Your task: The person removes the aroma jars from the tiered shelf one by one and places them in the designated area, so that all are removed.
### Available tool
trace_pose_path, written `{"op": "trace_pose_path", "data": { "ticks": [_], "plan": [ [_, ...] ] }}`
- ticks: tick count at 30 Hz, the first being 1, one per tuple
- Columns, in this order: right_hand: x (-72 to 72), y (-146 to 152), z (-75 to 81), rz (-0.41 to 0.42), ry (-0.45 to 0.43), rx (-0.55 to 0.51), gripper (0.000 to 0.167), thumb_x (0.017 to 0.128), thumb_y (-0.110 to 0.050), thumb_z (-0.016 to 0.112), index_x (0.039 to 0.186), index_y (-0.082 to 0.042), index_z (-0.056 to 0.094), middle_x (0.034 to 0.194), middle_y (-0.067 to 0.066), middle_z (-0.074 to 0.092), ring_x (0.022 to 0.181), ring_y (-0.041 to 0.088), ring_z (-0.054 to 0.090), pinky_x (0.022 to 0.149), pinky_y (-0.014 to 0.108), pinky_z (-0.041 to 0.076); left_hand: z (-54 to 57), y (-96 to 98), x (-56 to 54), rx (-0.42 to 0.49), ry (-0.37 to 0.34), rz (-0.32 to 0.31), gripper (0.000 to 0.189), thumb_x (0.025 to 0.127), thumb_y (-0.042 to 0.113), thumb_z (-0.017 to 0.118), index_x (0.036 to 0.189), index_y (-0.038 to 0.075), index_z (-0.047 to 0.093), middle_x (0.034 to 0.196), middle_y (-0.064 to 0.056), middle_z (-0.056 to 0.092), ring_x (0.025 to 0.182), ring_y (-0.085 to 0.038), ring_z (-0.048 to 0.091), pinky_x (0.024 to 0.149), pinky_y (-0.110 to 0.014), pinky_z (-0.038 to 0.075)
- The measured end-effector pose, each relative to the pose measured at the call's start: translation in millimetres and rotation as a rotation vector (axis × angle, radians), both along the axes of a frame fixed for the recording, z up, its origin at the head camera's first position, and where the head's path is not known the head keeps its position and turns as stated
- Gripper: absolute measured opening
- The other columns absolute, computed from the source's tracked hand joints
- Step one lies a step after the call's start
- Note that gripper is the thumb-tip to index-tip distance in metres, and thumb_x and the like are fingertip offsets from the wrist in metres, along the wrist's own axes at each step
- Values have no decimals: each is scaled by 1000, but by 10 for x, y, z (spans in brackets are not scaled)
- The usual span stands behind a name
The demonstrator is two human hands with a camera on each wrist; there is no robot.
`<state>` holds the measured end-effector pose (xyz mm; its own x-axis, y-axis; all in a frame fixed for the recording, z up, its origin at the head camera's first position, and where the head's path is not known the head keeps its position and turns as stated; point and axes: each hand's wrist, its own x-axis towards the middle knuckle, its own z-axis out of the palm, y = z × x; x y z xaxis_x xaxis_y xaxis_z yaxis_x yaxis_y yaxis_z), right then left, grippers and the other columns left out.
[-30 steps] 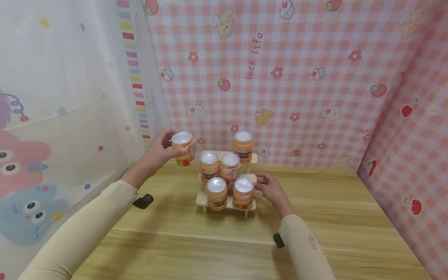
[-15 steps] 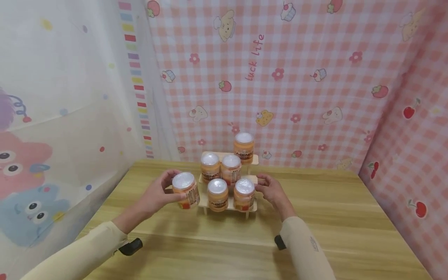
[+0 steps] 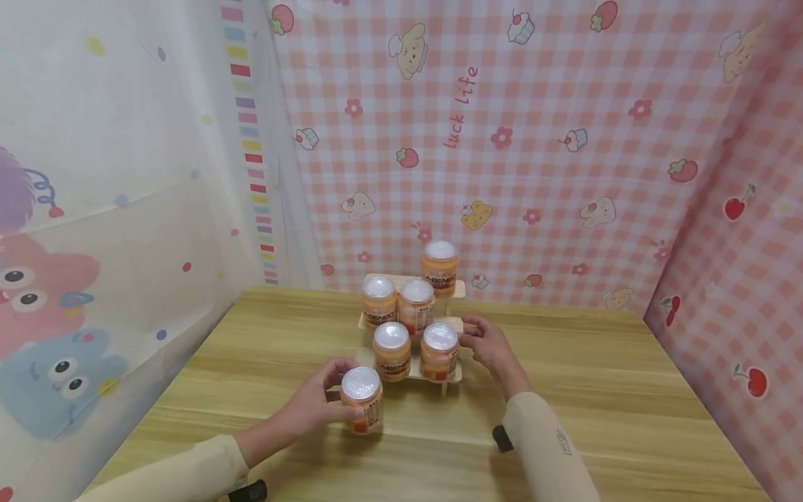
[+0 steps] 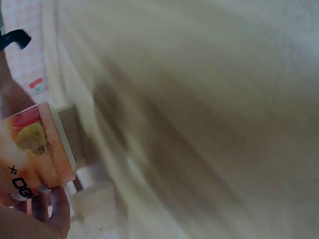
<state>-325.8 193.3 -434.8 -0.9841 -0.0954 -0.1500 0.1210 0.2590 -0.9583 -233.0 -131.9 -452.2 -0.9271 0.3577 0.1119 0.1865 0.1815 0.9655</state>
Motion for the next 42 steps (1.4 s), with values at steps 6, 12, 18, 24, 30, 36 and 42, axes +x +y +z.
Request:
{"op": "trace_pose_path", "data": {
  "ticks": [6, 12, 18, 24, 30, 36, 42],
  "plan": [
    [-6, 11, 4, 5, -2, -2, 51, 101, -8, 54, 148, 1, 36, 141, 29, 46, 126, 40, 48, 101, 59, 40, -151, 77, 5, 9, -43, -27, 66, 72, 7, 89, 127, 4, 52, 119, -9, 59, 110, -27, 56, 93, -40, 50],
    [-54, 43, -56, 8, -7, -11, 51, 100, -9, 56, 148, -1, 38, 138, 27, 49, 122, 37, 51, 97, 57, 44, -232, 114, 19, 1, -81, -34, 67, 73, 9, 89, 127, 8, 51, 121, -9, 58, 114, -28, 55, 93, -41, 51],
    [-11, 23, -23, 1, -8, -12, 50, 101, -8, 54, 148, 0, 37, 142, 28, 46, 126, 39, 47, 101, 60, 40, -261, 130, -1, -12, -81, -34, 69, 74, 11, 89, 130, 7, 50, 124, -9, 56, 117, -30, 54, 94, -42, 50],
    [-13, 23, -21, 8, -10, -15, 51, 101, -9, 55, 148, 0, 37, 142, 29, 45, 126, 41, 47, 102, 61, 39, -219, 66, -23, -60, 28, -20, 73, 77, 20, 87, 134, 2, 46, 130, -12, 54, 126, -31, 48, 106, -51, 40],
    [-16, 21, -5, 8, -14, -8, 51, 101, -9, 54, 148, -1, 37, 142, 29, 45, 127, 41, 47, 102, 61, 39, -74, -6, -106, -41, 99, 49, 66, 82, 17, 83, 133, -3, 46, 131, -22, 54, 125, -37, 49, 105, -53, 40],
    [-19, 28, -7, 9, -25, 0, 50, 102, -10, 53, 149, -1, 36, 144, 30, 43, 127, 42, 47, 101, 60, 40, 109, -16, -213, 3, 154, 69, 58, 83, 12, 81, 130, 0, 49, 128, -22, 55, 123, -38, 50, 104, -52, 41],
    [-16, 13, 3, 9, -36, -3, 51, 103, -11, 53, 149, -2, 36, 146, 30, 41, 128, 42, 46, 101, 60, 40, 396, 23, -381, 11, 239, 88, 63, 83, 12, 82, 133, -3, 48, 128, -19, 57, 123, -38, 51, 104, -53, 41]
  ]
}}
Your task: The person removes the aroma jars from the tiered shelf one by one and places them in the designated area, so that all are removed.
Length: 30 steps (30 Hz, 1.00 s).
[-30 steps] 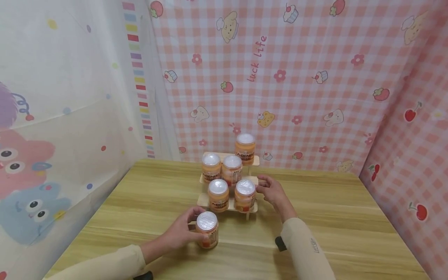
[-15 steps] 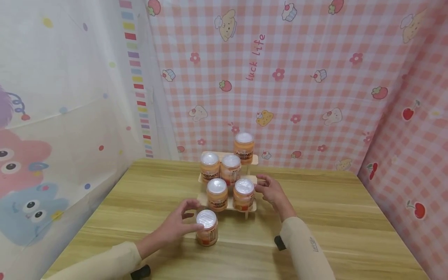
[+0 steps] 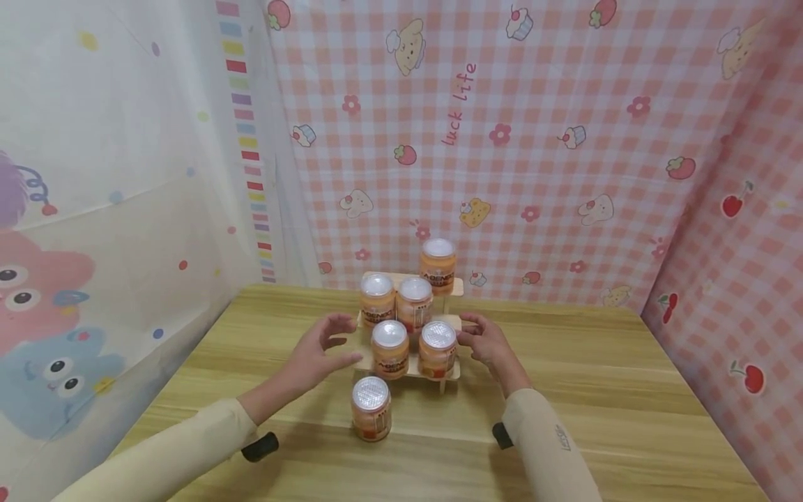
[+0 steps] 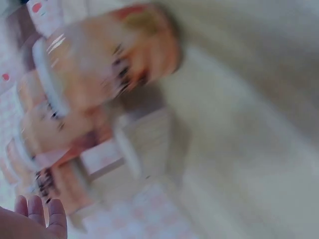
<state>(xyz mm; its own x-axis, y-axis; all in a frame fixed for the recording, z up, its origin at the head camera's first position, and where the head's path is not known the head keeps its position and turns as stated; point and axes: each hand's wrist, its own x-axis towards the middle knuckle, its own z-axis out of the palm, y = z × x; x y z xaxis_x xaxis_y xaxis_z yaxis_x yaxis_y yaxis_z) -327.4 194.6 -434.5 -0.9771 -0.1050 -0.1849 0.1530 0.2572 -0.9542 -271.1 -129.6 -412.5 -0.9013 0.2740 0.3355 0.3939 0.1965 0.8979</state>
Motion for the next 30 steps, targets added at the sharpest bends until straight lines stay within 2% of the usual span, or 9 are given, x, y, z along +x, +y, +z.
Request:
{"op": "trace_pose_path", "data": {
  "ticks": [10, 15, 19, 22, 30],
  "plan": [
    [-12, 23, -13, 5, -7, -15, 52, 102, -11, 54, 150, -3, 35, 146, 29, 41, 129, 42, 45, 102, 60, 40, 647, 276, -422, 32, 58, 14, 66, 84, 18, 81, 138, 4, 46, 131, -18, 53, 123, -31, 50, 105, -47, 40],
    [-18, 31, -19, 8, -9, -11, 52, 102, -12, 54, 150, -3, 34, 146, 29, 40, 129, 43, 45, 102, 60, 40, 864, 512, -611, -11, 17, 19, 72, 84, 30, 81, 143, 13, 44, 135, -10, 53, 126, -25, 49, 106, -42, 41],
    [-16, 32, -5, 10, -5, -11, 52, 103, -12, 54, 150, -3, 34, 146, 29, 41, 129, 42, 46, 102, 60, 40, 971, 709, -757, -32, -45, 14, 78, 83, 38, 81, 147, 20, 40, 142, -9, 48, 130, -25, 46, 106, -44, 40],
    [-14, 28, -8, 6, -6, -15, 51, 102, -10, 53, 149, -3, 36, 146, 29, 41, 129, 42, 46, 102, 60, 40, 1021, 858, -862, -11, -85, 20, 78, 83, 37, 81, 147, 22, 40, 142, -7, 46, 131, -24, 44, 106, -44, 40],
    [-29, 34, -31, 3, -6, -16, 50, 102, -11, 54, 149, -4, 36, 146, 29, 41, 129, 42, 46, 102, 60, 40, 1053, 1152, -1096, -11, -110, 66, 76, 82, 33, 83, 145, 16, 43, 133, -5, 51, 130, -29, 45, 104, -39, 42]
  ]
}}
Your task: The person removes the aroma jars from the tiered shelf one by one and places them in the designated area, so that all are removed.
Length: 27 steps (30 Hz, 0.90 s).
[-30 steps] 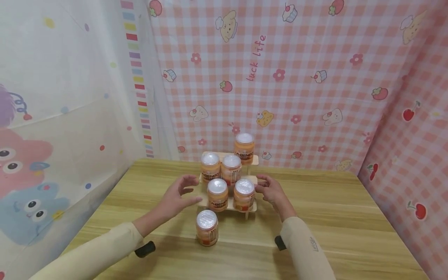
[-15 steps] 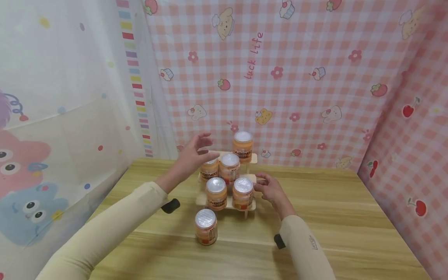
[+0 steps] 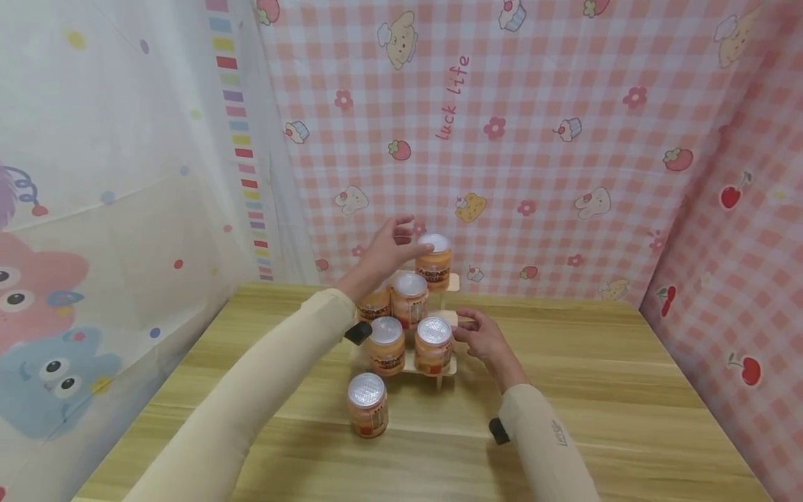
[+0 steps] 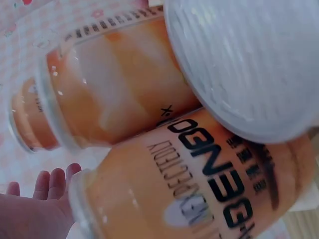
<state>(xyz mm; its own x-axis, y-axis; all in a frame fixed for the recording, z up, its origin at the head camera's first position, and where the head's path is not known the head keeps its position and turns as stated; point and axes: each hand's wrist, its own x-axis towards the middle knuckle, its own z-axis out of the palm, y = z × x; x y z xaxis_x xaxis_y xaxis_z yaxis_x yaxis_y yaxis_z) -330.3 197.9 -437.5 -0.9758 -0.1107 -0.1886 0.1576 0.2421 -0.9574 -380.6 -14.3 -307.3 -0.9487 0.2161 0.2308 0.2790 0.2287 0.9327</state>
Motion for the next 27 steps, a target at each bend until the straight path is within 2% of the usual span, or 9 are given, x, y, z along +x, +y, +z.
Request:
{"op": "trace_pose_path", "data": {
  "ticks": [4, 9, 13, 21, 27],
  "plan": [
    [-6, -4, -2, 0, 4, 0, 50, 102, -11, 53, 149, -4, 37, 145, 28, 42, 128, 42, 47, 101, 60, 40, -19, 42, -75, -27, -29, 23, 76, 83, 34, 82, 145, 17, 43, 132, -5, 51, 129, -29, 47, 103, -38, 43],
    [-3, -10, 9, -1, 2, 4, 50, 102, -11, 54, 149, -4, 37, 145, 28, 43, 128, 42, 47, 101, 59, 41, -20, 94, -95, -40, -75, 3, 80, 82, 33, 83, 147, 17, 40, 136, -10, 49, 121, -26, 50, 98, -38, 46],
    [1, -10, 8, -3, 0, -2, 50, 102, -11, 54, 149, -4, 37, 145, 28, 43, 128, 41, 47, 101, 59, 41, -35, 144, -93, -60, -81, -15, 82, 82, 29, 83, 149, 14, 39, 134, -10, 51, 116, -25, 54, 96, -38, 47],
    [5, -13, -19, -15, 0, -28, 50, 102, -10, 54, 149, -4, 37, 144, 28, 44, 126, 39, 49, 101, 59, 41, -118, 177, -149, -69, -78, -55, 86, 81, 26, 85, 150, 11, 36, 134, -12, 51, 117, -25, 54, 100, -39, 45],
    [10, -13, 6, -10, -9, -31, 51, 102, -10, 54, 150, -6, 37, 145, 27, 43, 128, 39, 47, 102, 59, 40, -121, 188, -138, -108, -91, -47, 76, 81, 22, 84, 144, 10, 43, 129, -12, 52, 112, -26, 56, 98, -40, 46]
  ]
}}
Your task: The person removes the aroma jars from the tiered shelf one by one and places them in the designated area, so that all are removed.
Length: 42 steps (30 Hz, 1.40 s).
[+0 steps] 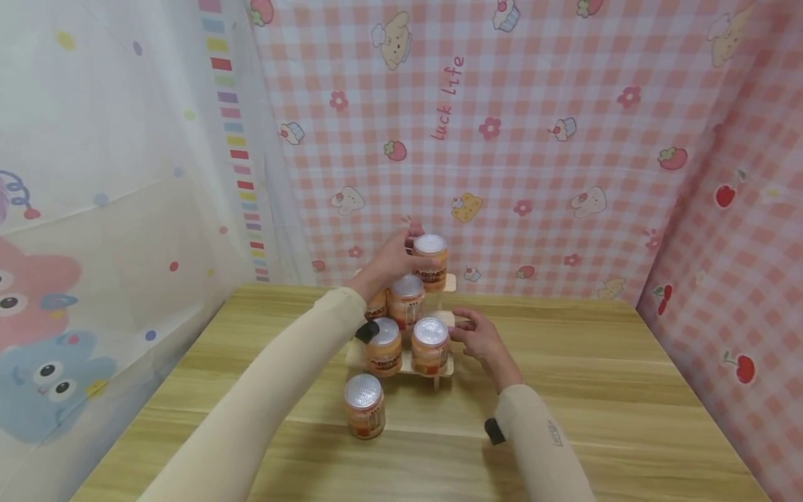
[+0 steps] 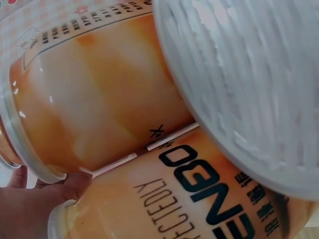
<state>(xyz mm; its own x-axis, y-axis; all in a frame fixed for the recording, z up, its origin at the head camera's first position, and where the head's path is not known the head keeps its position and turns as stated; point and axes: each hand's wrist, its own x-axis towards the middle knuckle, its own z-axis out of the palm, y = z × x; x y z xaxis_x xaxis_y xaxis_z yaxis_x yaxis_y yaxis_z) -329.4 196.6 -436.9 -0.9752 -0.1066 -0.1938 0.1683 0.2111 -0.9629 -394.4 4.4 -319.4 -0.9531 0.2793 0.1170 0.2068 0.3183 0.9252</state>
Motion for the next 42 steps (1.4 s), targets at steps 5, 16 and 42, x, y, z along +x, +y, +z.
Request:
{"op": "trace_pose_path", "data": {
  "ticks": [5, 16, 42],
  "plan": [
    [7, 1, 20, 5, 2, 6, 51, 102, -9, 53, 151, -6, 36, 145, 27, 44, 128, 40, 47, 103, 59, 39, 16, 13, 6, -27, 18, 6, 71, 80, 20, 85, 139, 10, 46, 126, -11, 54, 110, -25, 57, 98, -41, 46],
    [13, -22, 29, 7, 3, 12, 52, 102, -8, 54, 151, -6, 36, 144, 26, 45, 127, 39, 48, 102, 58, 40, 194, -16, -10, -55, 136, 65, 66, 82, 27, 84, 136, 12, 49, 123, -4, 58, 111, -19, 56, 93, -34, 50],
    [14, -23, 10, 12, -2, 12, 53, 103, -11, 52, 153, -7, 34, 147, 26, 42, 129, 41, 46, 103, 59, 39, 837, -745, 373, 0, 223, 70, 79, 78, 34, 86, 143, 17, 46, 131, -2, 53, 115, -17, 52, 93, -38, 48]
  ]
}}
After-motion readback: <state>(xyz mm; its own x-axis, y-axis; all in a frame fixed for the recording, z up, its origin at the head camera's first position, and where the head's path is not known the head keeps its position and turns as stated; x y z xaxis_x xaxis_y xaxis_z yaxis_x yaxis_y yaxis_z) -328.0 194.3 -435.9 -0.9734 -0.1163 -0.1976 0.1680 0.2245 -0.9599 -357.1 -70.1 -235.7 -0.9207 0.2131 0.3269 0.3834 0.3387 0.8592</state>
